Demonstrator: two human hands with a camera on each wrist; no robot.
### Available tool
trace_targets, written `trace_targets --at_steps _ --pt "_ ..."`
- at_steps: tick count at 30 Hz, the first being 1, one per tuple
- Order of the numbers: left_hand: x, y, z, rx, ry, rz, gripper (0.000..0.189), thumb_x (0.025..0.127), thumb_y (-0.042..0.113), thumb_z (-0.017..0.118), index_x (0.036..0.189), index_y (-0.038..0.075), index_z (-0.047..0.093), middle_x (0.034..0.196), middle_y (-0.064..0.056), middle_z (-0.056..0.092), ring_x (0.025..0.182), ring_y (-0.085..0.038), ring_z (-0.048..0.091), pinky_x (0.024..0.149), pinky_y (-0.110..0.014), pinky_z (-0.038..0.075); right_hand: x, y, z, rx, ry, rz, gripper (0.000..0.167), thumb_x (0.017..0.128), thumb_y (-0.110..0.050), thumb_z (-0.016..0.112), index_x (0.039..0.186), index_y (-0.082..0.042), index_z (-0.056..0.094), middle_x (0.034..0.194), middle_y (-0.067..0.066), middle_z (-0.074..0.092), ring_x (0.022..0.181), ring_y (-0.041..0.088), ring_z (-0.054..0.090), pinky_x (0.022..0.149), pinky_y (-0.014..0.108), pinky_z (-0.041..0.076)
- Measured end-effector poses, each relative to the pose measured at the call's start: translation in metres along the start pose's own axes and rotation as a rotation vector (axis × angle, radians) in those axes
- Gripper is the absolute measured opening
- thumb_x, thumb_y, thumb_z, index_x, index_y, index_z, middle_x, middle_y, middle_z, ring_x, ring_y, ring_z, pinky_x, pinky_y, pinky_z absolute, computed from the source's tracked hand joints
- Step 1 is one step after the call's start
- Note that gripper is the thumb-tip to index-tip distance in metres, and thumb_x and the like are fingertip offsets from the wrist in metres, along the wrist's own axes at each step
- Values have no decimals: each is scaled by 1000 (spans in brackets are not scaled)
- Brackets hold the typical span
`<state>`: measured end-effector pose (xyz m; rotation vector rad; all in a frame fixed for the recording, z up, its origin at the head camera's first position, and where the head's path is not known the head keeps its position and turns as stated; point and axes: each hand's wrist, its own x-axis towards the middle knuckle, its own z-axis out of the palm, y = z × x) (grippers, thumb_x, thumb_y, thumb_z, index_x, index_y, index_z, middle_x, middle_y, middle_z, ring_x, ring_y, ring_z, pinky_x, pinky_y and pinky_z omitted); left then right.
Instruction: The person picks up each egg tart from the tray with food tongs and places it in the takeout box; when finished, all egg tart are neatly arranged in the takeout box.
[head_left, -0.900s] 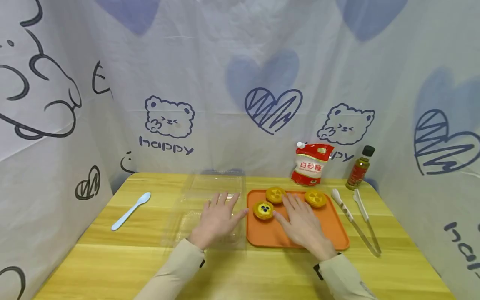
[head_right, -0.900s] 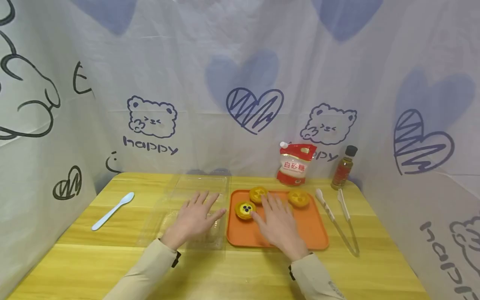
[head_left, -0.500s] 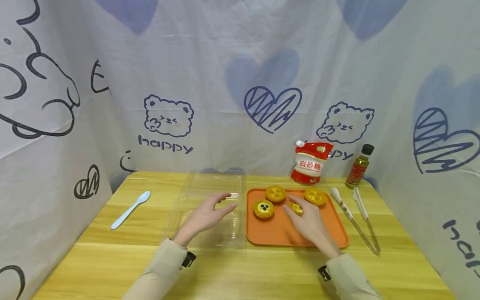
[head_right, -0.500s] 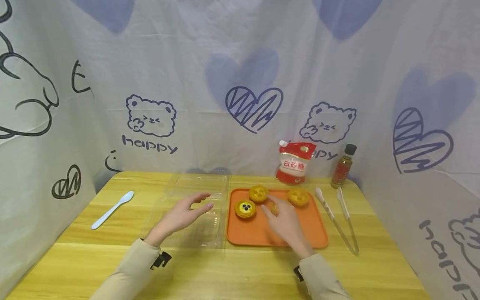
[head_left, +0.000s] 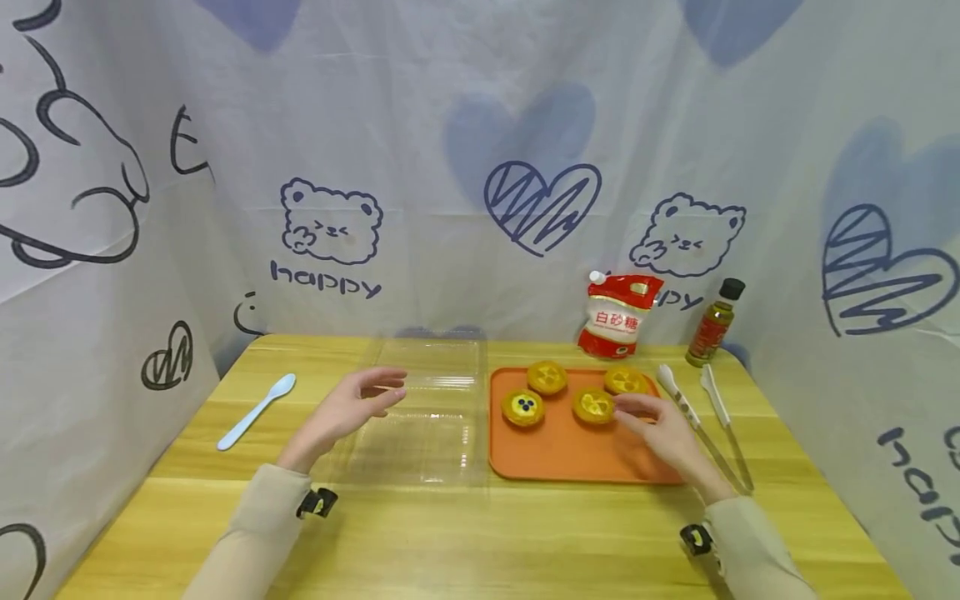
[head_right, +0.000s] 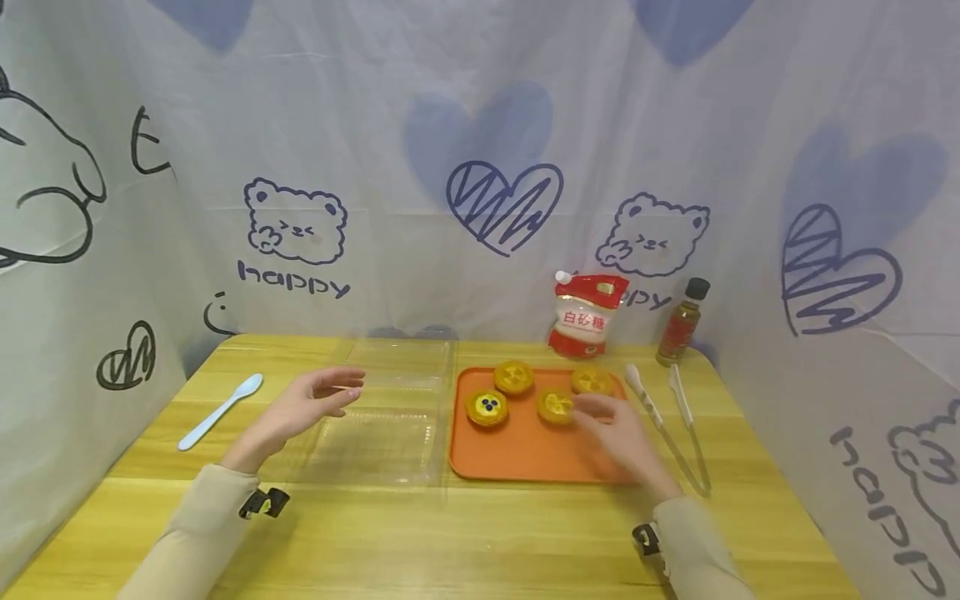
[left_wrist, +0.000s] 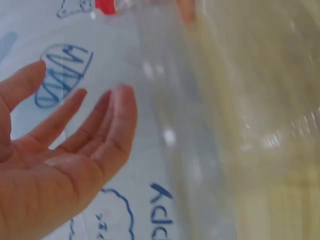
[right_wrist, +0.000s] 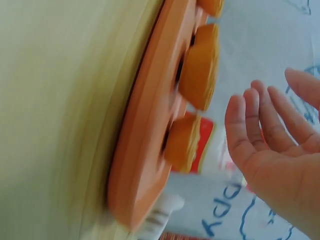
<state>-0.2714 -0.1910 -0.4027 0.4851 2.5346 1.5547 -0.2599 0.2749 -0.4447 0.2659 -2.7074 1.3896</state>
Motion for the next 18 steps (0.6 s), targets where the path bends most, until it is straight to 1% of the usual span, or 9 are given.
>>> trace_targets --at_steps 2,4,7,9,11,13,14,16,18 --pt "1 -5 -8 -41 -21 -11 51 97 31 62 139 4 52 134 -20 58 115 -35 60 89 -46 56 -1 5 -9 14 -20 9 39 96 -21 63 128 2 62 122 20 67 107 22 63 87 25 53" --pt "1 -10 -15 -70 -35 -28 50 96 31 63 138 4 53 131 -20 60 110 -34 62 85 -42 58 -3 10 -18 30 -38 32 40 97 -21 63 129 3 60 124 21 65 106 18 63 85 26 55" --pt "2 -16 -24 -104 -49 -58 48 95 30 65 136 6 55 124 -17 63 98 -28 65 76 -35 58 -5 17 -33 53 -68 50 43 97 -21 63 130 6 58 128 25 61 102 9 63 83 32 58" --pt "1 -21 -29 -118 -52 -77 46 95 28 66 134 6 56 118 -15 66 90 -24 64 70 -32 56 -6 23 -43 50 -80 62 44 97 -23 63 130 6 57 130 26 60 99 1 62 83 29 57" --pt "-1 -25 -35 -118 -41 -92 45 94 27 67 133 6 57 112 -10 67 83 -19 61 66 -30 53 -7 30 -54 45 -94 58 45 97 -21 63 131 7 56 130 28 58 97 -5 60 82 25 57" --pt "-3 -30 -40 -110 -23 -95 44 94 26 67 132 5 58 104 -6 67 76 -16 57 62 -28 50 -8 37 -64 31 -97 50 45 96 -20 64 131 7 56 128 29 59 95 -8 59 81 20 55" --pt "-4 -33 -43 -106 -10 -96 43 93 25 68 131 5 59 101 -4 67 72 -14 55 60 -27 48 -9 42 -69 18 -97 40 45 95 -19 65 131 7 57 127 29 60 95 -8 58 80 18 54" --pt "-6 -37 -47 -96 11 -102 41 93 24 68 128 3 60 92 -1 64 65 -12 49 57 -26 45 -12 51 -78 3 -103 31 46 94 -16 66 131 8 56 125 28 62 94 -6 58 78 19 55" --pt "-8 -41 -51 -78 28 -108 41 92 24 70 126 1 61 87 -1 61 62 -10 45 55 -25 42 -15 59 -86 -24 -111 41 46 93 -16 68 131 7 56 121 22 65 94 -3 57 77 20 54"
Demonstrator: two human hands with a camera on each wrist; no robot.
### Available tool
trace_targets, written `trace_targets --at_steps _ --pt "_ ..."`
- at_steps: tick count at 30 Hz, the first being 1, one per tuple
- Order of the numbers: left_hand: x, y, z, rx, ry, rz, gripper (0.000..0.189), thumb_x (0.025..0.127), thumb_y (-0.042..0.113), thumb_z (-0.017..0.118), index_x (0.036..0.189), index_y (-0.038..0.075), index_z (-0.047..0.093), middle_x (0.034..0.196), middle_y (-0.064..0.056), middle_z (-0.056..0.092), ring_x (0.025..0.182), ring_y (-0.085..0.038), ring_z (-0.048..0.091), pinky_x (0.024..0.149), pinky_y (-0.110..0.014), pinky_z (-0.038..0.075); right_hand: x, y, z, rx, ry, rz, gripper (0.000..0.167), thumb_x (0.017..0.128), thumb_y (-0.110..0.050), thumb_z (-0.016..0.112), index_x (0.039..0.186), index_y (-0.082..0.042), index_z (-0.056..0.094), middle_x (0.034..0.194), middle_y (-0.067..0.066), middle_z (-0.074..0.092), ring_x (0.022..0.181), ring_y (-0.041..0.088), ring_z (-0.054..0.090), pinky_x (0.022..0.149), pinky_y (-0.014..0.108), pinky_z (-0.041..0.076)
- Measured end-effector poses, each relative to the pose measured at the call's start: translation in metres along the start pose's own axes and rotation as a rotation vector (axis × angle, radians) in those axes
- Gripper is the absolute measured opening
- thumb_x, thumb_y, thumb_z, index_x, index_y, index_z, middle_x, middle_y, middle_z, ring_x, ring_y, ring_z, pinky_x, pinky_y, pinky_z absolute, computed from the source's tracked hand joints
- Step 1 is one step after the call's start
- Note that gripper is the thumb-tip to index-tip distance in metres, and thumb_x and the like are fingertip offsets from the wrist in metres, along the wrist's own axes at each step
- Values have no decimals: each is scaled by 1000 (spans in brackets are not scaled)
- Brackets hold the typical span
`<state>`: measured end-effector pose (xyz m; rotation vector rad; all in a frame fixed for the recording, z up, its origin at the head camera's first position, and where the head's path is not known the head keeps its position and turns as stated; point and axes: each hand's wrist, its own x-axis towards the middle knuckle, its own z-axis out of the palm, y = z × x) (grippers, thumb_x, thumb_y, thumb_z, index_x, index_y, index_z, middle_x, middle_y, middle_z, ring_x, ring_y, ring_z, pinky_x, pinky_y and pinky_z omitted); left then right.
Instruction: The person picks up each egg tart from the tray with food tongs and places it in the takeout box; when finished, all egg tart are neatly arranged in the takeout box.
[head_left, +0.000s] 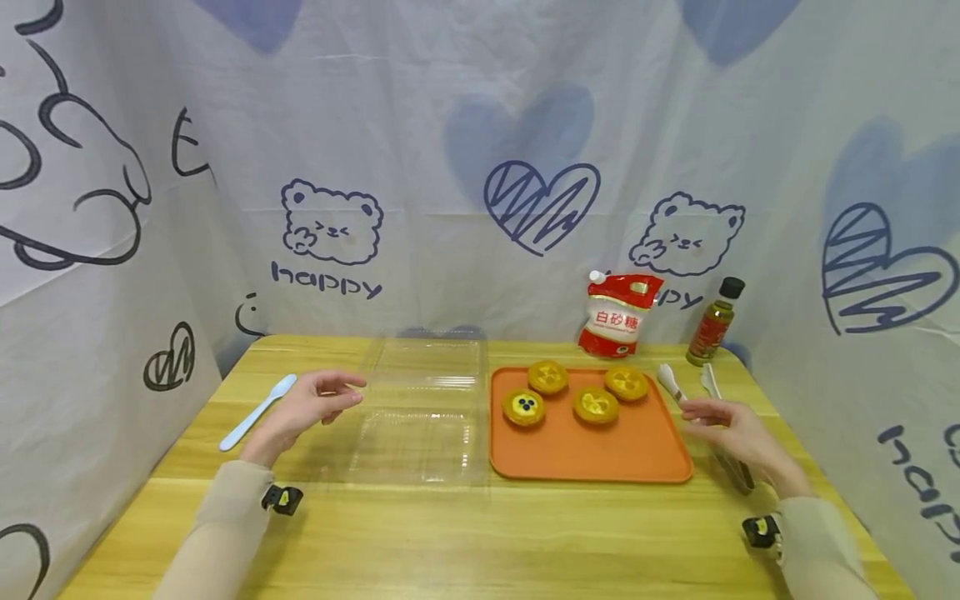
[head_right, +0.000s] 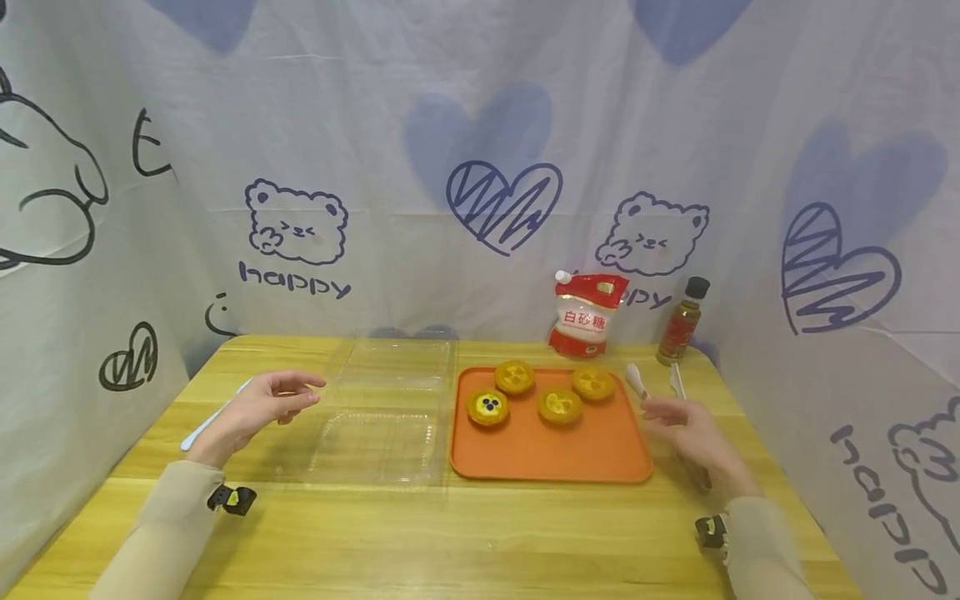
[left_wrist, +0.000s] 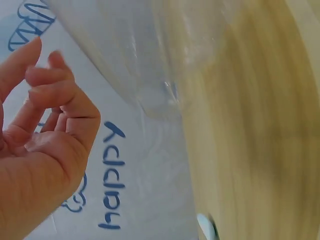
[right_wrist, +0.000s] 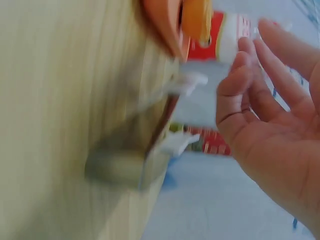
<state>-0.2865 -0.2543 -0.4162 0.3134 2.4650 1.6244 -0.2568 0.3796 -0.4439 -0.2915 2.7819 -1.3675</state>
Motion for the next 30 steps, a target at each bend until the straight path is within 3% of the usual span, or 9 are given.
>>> trace_targets --at_steps 5,9,16,20,23,25,28,30 --pt "-1 -10 -9 53 33 -2 44 88 23 74 123 -1 62 84 -4 54 64 -9 43 54 -24 43 -9 17 -16 -78 -6 40 48 91 -18 70 131 4 58 122 12 65 97 9 54 74 22 50" --pt "-2 -18 -15 106 35 18 43 86 19 76 122 -1 63 90 -8 50 67 -10 45 55 -25 44 -14 26 -24 -129 -7 69 50 89 -23 73 132 1 59 128 20 59 101 17 54 75 22 48" --pt "-6 -28 -21 151 -55 -13 50 89 18 72 134 3 56 128 -28 47 93 -25 55 71 -36 50 -15 38 -30 -140 -65 119 56 89 -26 72 135 2 56 139 31 48 117 44 52 85 37 51" --pt "-6 -33 -21 115 -117 -22 57 90 18 71 141 5 51 142 -28 45 106 -29 60 78 -41 54 -15 47 -32 -122 -104 153 61 90 -29 71 138 2 51 144 33 42 125 52 45 89 44 52" --pt "-5 -37 -21 71 -152 -22 58 90 16 71 142 4 49 140 -28 47 107 -28 62 80 -43 55 -13 53 -33 -100 -134 165 62 90 -28 72 139 3 50 145 33 40 120 47 50 85 38 52" --pt "-5 -39 -21 48 -173 -19 59 90 16 70 143 2 47 136 -30 49 104 -29 63 78 -43 56 -12 56 -32 -77 -162 168 62 89 -25 72 139 4 49 141 33 44 110 35 55 79 32 50" --pt "-5 -41 -21 26 -180 -32 61 89 17 72 143 1 47 129 -30 52 98 -30 63 73 -40 57 -11 57 -31 -44 -202 173 63 89 -23 72 139 7 48 132 29 50 95 18 50 71 27 47" --pt "-5 -41 -21 19 -181 -36 63 88 17 73 143 1 47 126 -30 52 96 -30 63 72 -38 56 -10 56 -31 -29 -226 186 64 89 -21 72 139 9 46 130 28 52 90 15 48 70 26 47"
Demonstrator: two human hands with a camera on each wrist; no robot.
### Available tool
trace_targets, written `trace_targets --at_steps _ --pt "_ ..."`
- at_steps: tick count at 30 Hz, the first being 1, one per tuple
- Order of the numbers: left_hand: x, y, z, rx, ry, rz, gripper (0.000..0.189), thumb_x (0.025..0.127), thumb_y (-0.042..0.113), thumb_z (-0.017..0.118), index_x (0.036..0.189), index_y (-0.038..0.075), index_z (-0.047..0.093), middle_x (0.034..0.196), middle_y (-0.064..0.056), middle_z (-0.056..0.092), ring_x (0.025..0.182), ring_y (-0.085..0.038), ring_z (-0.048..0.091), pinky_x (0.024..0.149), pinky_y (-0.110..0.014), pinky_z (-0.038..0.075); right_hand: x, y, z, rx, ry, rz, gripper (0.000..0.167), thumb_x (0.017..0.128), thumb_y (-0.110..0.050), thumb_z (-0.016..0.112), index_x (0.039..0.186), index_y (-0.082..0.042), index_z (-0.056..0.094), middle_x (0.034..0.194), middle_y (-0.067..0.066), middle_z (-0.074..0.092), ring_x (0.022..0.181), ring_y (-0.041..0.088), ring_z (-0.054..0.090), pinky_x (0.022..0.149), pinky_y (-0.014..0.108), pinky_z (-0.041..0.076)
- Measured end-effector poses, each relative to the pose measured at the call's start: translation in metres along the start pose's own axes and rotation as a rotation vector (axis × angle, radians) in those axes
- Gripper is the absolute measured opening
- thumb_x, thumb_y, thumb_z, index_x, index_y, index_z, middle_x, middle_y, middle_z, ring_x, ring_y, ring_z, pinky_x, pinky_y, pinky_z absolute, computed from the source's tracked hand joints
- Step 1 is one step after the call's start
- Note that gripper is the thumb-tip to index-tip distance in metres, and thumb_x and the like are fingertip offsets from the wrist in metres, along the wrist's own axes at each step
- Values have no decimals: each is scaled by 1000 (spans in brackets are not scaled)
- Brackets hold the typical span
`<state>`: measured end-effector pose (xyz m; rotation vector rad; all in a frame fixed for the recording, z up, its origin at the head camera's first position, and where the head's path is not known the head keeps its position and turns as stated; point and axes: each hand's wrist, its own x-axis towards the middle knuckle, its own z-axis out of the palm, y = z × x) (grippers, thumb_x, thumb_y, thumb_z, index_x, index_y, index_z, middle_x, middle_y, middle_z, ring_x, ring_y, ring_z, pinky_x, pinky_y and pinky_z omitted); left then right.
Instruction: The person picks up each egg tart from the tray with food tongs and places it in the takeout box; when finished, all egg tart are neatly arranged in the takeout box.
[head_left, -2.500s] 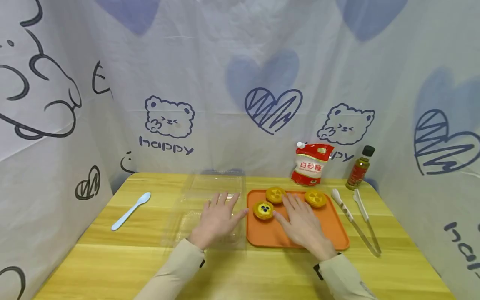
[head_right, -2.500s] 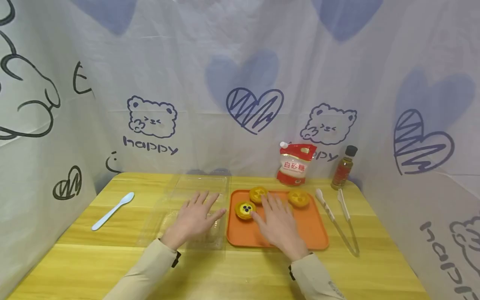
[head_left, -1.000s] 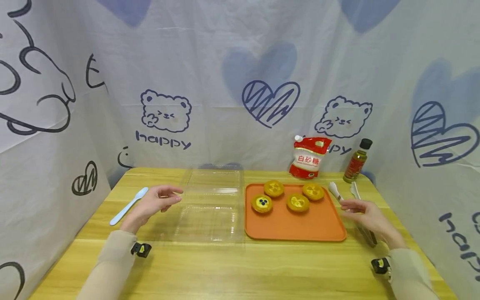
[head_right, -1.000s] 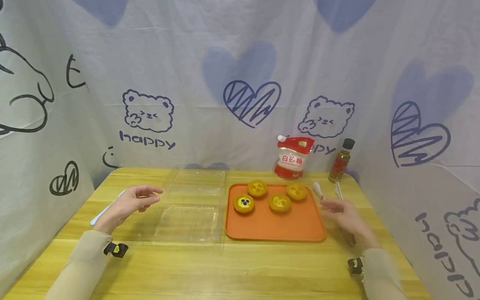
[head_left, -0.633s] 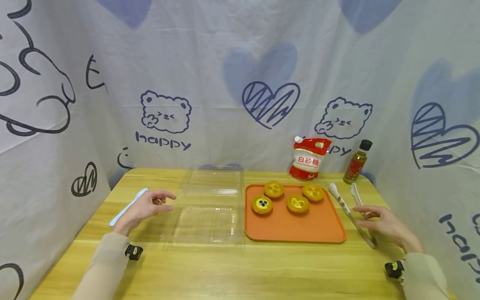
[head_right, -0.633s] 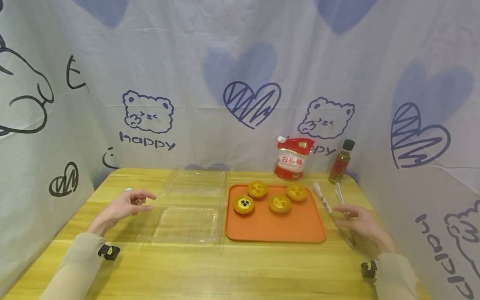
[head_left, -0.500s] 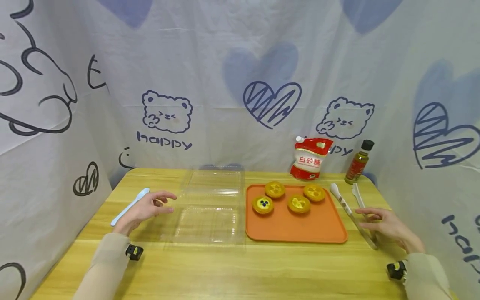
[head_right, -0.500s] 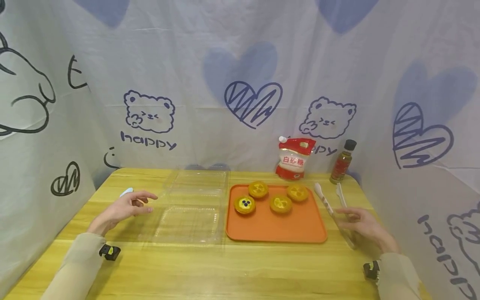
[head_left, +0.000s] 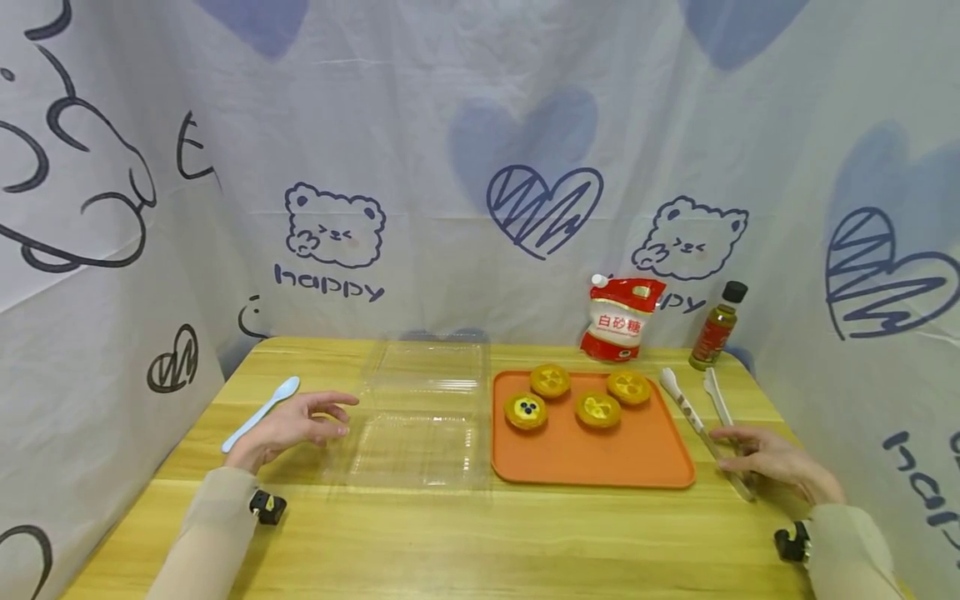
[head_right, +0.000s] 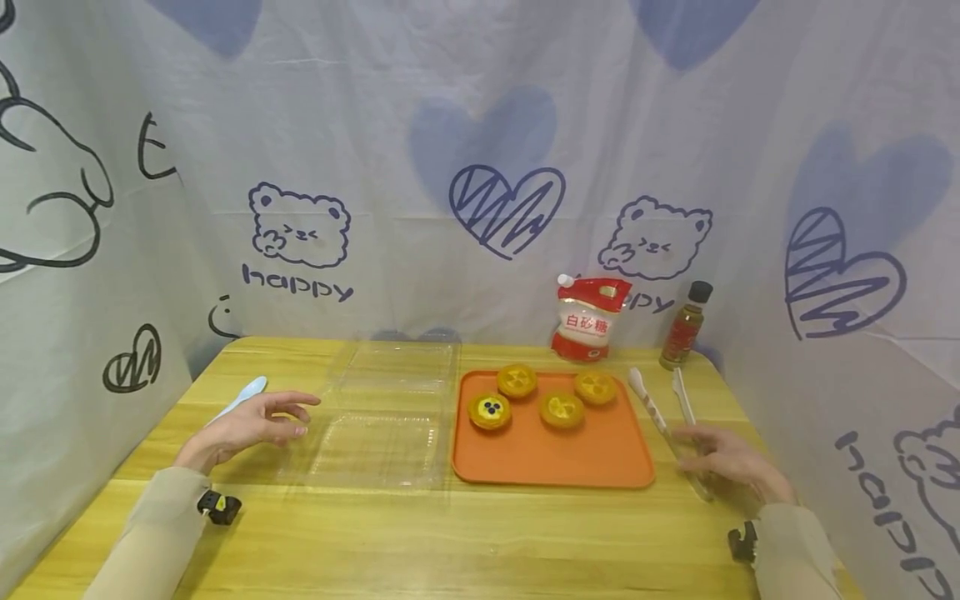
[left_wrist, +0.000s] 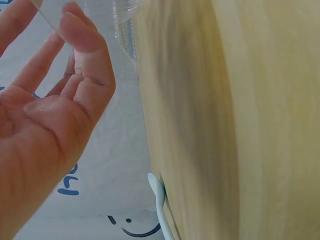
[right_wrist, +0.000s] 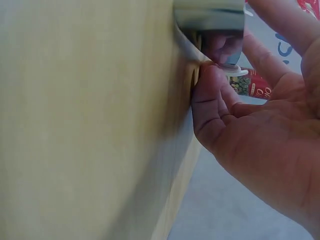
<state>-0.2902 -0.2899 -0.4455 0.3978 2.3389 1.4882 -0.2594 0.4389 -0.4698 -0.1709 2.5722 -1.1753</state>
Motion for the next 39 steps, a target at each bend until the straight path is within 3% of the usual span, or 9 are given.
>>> trace_targets --at_steps 2,5,9,16,19,22,26,32,39 --pt "0 -1 1 -7 3 -5 64 87 17 74 143 0 47 123 -30 53 94 -31 63 71 -37 56 1 -2 0 -13 -9 13 67 89 -22 73 140 11 44 131 30 52 93 14 49 71 24 47" --pt "1 -1 2 -9 6 -5 64 87 16 75 142 0 47 117 -27 56 89 -28 64 69 -35 56 1 -4 -2 -67 -6 30 71 89 -26 73 141 12 42 139 34 47 108 26 54 78 23 47" --pt "2 -2 3 -16 2 -1 64 86 13 75 142 -1 46 104 -19 60 79 -24 63 67 -34 56 2 -1 -2 -116 23 45 75 89 -32 72 142 12 41 144 33 43 121 36 49 80 21 47" --pt "1 -4 6 -58 -26 -1 64 87 10 74 142 -3 44 96 -14 60 73 -21 61 65 -33 55 -5 -3 -1 -122 80 47 72 91 -32 69 140 14 42 140 38 43 118 44 54 82 31 55" --pt "1 -5 6 -59 -27 1 65 86 10 74 142 -3 44 96 -13 60 72 -20 60 64 -32 54 -7 -7 -1 -118 120 30 70 91 -31 69 139 13 43 138 40 43 112 39 59 78 29 56" --pt "2 -4 6 -56 -26 4 65 86 10 74 142 -2 44 96 -14 60 71 -19 59 63 -32 54 -5 -11 0 -76 140 24 70 91 -30 69 140 13 42 134 38 47 97 26 65 69 25 55" --pt "4 -3 6 -64 -33 9 67 86 11 75 143 -3 43 95 -14 60 71 -19 58 63 -32 54 -3 -15 2 -63 174 33 71 92 -33 69 141 11 43 129 32 55 83 10 61 65 26 54" --pt "4 -3 4 -112 -49 6 66 87 7 73 143 -5 41 92 -12 61 69 -19 58 61 -32 54 3 -22 8 -46 220 36 67 92 -33 69 140 8 46 103 22 67 67 18 64 56 29 52" --pt "3 -5 2 -165 -64 -14 68 88 7 71 146 -3 36 91 -8 63 69 -18 60 58 -28 54 5 -28 13 15 240 -53 65 95 -31 65 144 5 42 124 34 56 60 18 58 52 33 55"
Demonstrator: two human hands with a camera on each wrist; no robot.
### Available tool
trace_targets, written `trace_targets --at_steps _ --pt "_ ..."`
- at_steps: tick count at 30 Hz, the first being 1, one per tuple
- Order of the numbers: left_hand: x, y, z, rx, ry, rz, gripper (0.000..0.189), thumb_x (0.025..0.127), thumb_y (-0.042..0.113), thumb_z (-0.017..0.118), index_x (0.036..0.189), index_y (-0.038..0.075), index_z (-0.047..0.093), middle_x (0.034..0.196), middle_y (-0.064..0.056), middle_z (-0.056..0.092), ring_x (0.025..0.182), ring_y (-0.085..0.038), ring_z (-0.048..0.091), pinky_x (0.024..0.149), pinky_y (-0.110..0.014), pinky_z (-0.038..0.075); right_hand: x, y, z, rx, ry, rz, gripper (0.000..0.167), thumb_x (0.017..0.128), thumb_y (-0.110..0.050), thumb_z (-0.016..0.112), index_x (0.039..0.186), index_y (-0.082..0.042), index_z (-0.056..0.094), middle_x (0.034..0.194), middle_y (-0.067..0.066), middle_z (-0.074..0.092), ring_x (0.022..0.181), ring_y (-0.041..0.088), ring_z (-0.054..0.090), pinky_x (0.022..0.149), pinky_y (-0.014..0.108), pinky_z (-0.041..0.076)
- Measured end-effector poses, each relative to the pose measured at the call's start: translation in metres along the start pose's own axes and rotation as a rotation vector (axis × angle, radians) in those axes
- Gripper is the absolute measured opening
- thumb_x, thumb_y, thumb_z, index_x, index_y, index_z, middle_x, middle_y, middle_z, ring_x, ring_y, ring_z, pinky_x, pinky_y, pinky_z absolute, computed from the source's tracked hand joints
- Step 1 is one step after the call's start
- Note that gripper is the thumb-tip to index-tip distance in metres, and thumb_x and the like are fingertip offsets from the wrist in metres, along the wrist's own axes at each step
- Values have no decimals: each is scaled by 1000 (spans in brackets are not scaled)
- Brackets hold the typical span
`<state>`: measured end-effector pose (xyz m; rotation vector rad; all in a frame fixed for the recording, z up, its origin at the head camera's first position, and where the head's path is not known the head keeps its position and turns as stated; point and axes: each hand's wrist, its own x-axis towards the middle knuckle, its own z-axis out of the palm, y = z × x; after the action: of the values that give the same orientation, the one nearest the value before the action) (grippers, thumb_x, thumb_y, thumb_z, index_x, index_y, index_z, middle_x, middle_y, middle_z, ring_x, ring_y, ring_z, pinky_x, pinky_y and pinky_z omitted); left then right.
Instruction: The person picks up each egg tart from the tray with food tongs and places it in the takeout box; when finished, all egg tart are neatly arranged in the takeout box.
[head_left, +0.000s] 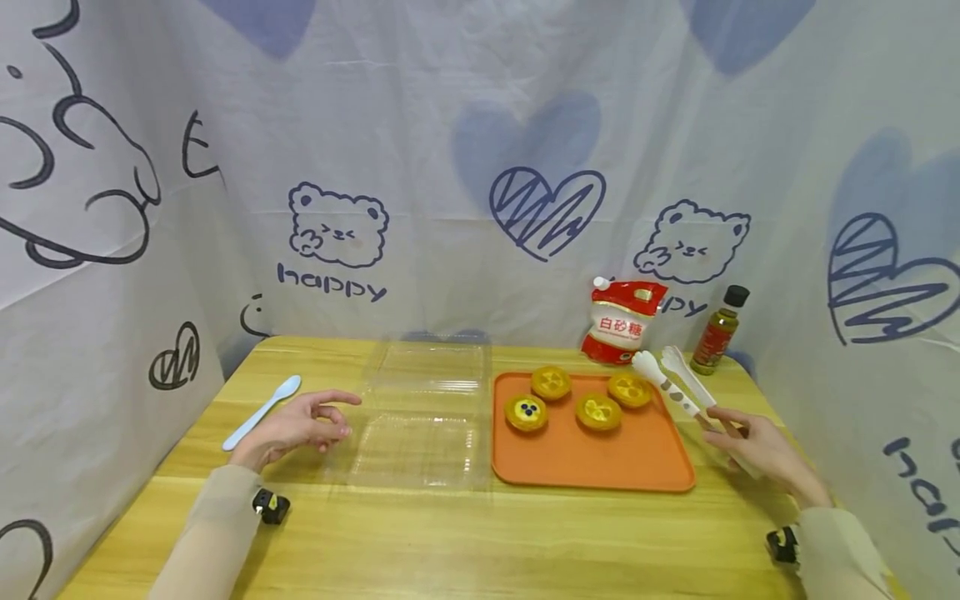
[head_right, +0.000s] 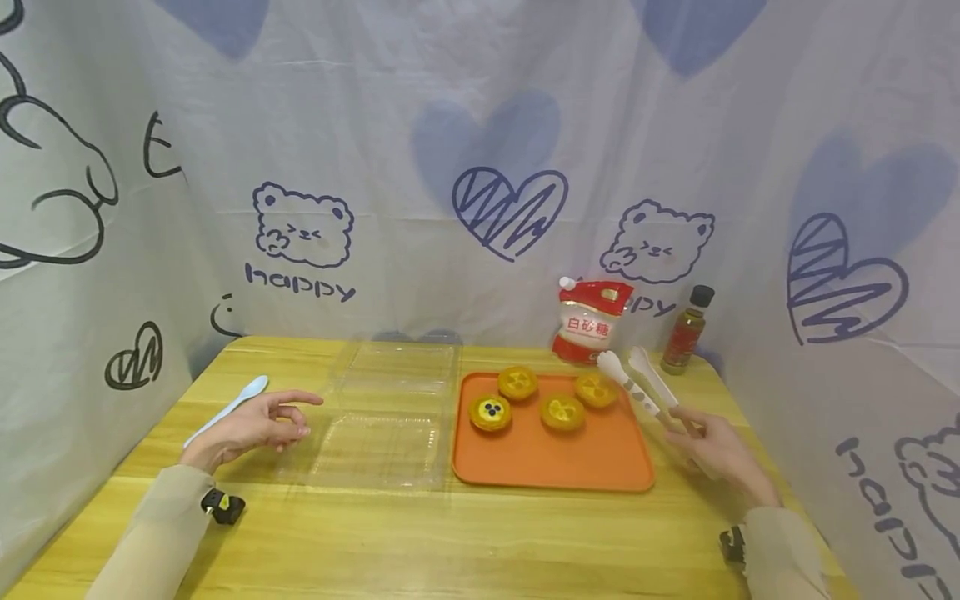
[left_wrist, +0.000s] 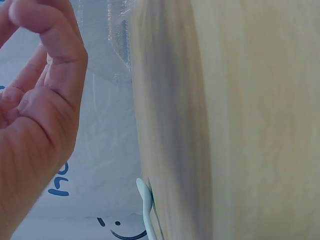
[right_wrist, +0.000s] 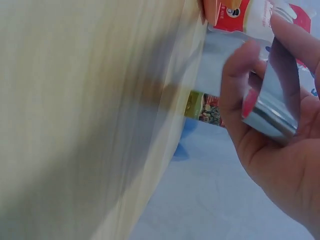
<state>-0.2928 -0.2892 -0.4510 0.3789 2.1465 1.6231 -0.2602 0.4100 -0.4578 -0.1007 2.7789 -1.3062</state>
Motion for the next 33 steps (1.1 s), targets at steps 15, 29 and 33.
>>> trace_targets --at_steps 15,29,33 --pt "2 -1 0 -32 3 -31 75 87 6 71 149 3 28 88 -5 62 67 -17 62 53 -24 51 2 -15 3 -242 46 -83 58 96 -37 62 142 -3 50 147 28 43 113 41 56 72 30 51" --pt "2 0 0 -26 4 -34 78 87 7 72 151 3 28 88 -6 62 68 -19 62 55 -26 52 0 -21 4 -320 0 -120 59 94 -34 65 139 2 52 140 31 49 116 46 56 85 51 54" --pt "2 0 -1 -26 0 -34 77 87 7 72 151 3 27 88 -5 63 69 -18 62 55 -26 52 1 -22 4 -334 -13 -113 59 93 -34 66 139 2 52 138 32 50 108 40 59 72 34 50"
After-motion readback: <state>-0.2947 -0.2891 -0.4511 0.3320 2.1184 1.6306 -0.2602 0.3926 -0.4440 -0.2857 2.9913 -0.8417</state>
